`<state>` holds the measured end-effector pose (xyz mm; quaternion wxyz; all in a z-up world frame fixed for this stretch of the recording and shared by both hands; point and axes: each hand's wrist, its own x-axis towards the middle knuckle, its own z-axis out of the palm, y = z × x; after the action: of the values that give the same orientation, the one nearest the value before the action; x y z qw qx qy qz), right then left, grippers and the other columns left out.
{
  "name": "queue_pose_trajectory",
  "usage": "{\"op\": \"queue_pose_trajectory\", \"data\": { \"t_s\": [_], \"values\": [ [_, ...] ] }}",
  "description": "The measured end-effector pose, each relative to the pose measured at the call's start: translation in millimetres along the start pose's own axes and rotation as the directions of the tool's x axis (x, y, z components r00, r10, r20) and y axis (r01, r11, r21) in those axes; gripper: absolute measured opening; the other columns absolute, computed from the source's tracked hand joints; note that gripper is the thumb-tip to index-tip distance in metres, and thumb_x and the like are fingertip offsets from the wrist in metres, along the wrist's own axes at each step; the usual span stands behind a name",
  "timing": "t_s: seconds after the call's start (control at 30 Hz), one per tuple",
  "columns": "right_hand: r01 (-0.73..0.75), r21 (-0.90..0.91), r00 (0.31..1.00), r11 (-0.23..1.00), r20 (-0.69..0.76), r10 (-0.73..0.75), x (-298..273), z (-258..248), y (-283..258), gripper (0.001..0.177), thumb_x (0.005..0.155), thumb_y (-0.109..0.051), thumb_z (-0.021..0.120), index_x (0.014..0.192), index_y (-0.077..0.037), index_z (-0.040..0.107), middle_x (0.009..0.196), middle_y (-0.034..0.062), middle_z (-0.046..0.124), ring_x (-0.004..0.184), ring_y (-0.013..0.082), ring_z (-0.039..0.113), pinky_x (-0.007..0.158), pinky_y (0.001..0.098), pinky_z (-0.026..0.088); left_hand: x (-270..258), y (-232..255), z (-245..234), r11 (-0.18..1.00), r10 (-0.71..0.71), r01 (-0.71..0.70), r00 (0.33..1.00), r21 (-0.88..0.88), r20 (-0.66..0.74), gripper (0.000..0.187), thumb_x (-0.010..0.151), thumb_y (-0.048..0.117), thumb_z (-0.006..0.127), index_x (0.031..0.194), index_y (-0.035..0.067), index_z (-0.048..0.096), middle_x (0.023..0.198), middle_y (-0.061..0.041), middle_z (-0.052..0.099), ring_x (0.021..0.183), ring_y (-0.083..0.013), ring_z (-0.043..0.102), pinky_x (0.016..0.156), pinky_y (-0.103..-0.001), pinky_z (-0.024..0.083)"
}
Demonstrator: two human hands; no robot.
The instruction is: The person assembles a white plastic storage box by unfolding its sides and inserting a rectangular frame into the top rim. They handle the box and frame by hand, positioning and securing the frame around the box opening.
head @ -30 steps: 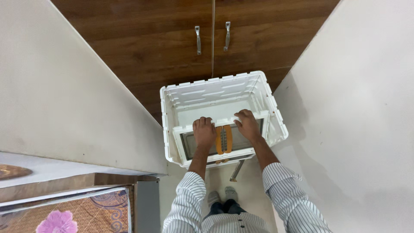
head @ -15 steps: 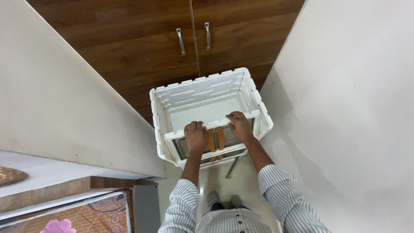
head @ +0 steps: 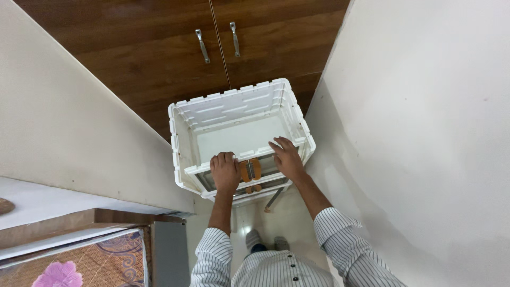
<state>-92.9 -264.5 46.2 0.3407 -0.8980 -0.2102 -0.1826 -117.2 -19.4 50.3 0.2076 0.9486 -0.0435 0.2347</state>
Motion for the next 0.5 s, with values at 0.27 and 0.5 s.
{"op": "queue_pose_trajectory", "data": {
  "t_s": [0.27,0.5],
  "values": [
    [-0.111,-0.001,0.949,0.994,-0.298,0.106,-30.8,-35.9,22.1,0.042,0.081,0.010,0.070,0.121,-0.005,0.070,0.138,0.0134,0.059,0.135,0.0348,0.051,0.111,0.0438,0.047,-1.0,15.5,3.1,0.998,-0.018,0.016,0.999,-0.067,-0.030,0.017,0.081,0.007,0.068,0.097,0.006,0.070,0.093,-0.011,0.071,0.100,-0.0320,0.064,0.115,-0.055,0.037],
    [-0.262,0.088,0.896,0.961,-0.347,0.276,-48.6,-53.6,42.0,0.039,0.082,0.009,0.070,0.120,-0.001,0.069,0.136,0.0167,0.058,0.125,0.0329,0.057,0.099,0.0402,0.053,5.0,37.7,12.3,0.993,-0.006,0.015,0.997,-0.119,0.078,0.028,0.075,0.005,0.067,0.103,0.004,0.072,0.098,-0.014,0.072,0.098,-0.0360,0.063,0.101,-0.051,0.045]
  ]
}}
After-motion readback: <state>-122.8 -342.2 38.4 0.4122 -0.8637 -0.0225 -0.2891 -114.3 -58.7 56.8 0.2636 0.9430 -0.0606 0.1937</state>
